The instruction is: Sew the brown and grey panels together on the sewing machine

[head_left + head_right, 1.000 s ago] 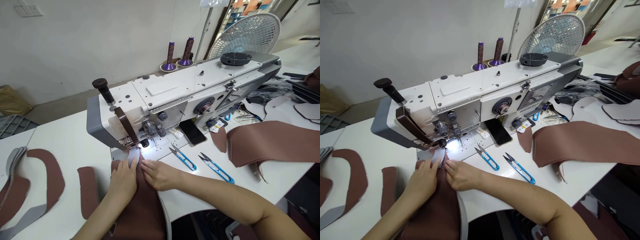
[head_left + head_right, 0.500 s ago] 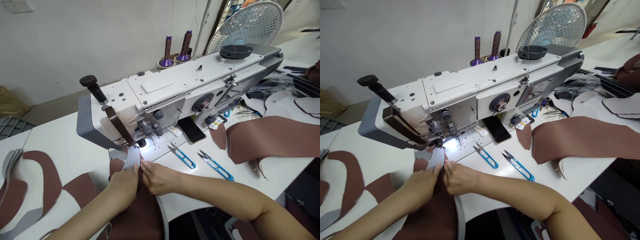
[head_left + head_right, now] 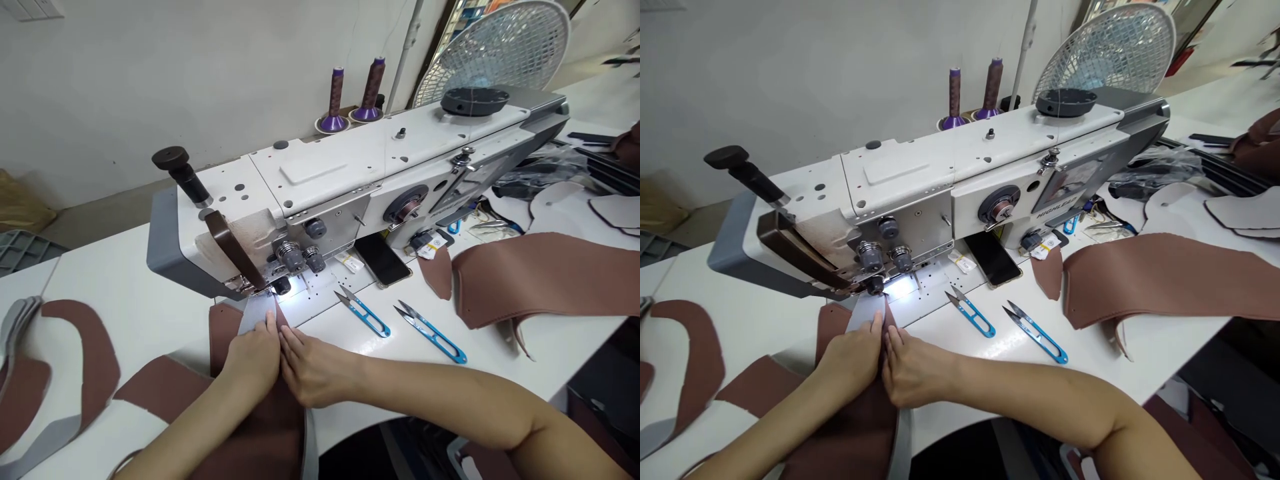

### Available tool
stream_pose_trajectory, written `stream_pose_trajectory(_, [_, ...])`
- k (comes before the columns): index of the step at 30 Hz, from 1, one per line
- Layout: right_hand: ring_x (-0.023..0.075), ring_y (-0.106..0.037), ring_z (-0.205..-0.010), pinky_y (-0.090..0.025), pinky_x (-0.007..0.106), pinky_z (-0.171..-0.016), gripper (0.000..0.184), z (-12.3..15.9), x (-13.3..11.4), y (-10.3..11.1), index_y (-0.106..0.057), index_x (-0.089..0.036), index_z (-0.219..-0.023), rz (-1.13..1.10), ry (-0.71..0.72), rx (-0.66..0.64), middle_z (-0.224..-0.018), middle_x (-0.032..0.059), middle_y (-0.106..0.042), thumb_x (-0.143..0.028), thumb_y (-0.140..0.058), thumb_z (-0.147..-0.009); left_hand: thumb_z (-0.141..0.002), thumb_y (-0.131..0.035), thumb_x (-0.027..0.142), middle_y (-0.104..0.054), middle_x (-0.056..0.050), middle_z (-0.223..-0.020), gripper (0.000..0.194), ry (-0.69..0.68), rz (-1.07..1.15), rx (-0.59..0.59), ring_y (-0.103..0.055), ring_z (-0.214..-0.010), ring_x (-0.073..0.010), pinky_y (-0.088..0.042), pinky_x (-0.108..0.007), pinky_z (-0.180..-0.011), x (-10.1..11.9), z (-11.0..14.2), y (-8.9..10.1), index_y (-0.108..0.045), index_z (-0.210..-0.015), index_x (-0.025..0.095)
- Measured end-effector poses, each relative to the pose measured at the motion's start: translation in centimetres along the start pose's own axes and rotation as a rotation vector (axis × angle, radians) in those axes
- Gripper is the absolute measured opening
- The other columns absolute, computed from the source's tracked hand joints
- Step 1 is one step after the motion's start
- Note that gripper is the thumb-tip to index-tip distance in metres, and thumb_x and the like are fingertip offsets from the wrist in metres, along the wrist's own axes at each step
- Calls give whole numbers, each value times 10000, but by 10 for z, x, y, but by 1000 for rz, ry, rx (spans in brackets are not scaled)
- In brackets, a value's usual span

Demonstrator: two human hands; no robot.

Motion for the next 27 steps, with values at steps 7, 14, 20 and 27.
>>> stream_pose_trajectory(7, [363,-667,-894,-489,530,-798,231,-6,8,-14,-663,8,-914,0,-52,58,-912,283,-683,-108,-477,-841,-892,-276,63,-629,-242,-1144,555,-23,128,81,-677,-927,-306,-505,-351,-750,2,-7,13,-308,-1441,-12])
stream_pose_trajectory(14, [373,-651,-1003,-502,513,-847,318,-1,2,-4,-619,94,-1055,13,-77,43,-1068,347,-628,-115,-458,-878,-897,-295,82,-578,-206,-1279,553,-9,156,35,-655,-1021,-285,-508,-353,-825,-6,4,10,-317,-1448,51])
stream_pose_trajectory(20, [402,-661,-967,-526,522,-778,332,0,-16,6,-636,105,-1014,24,-44,-4,-1022,354,-639,-112,-461,-834,-886,-280,39,-572,-215,-1273,568,-27,62,-26,-653,-1029,-270,-534,-372,-809,3,28,-7,-305,-1453,59])
stream_pose_trajectory(27, [393,-657,-946,-498,554,-794,351,-4,-8,-3,-632,101,-1040,30,-43,2,-1038,366,-629,-131,-476,-827,-900,-269,68,-532,-208,-1337,556,-30,97,-32,-646,-1038,-239,-512,-297,-829,9,11,-6,-303,-1455,43])
Point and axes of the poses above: each hand's wrist, its own z-axis away from the middle knuckle, its own y-axis out of the back of the hand, x = y × z, the point moved 7 cm from there along -z, towards the middle knuckle
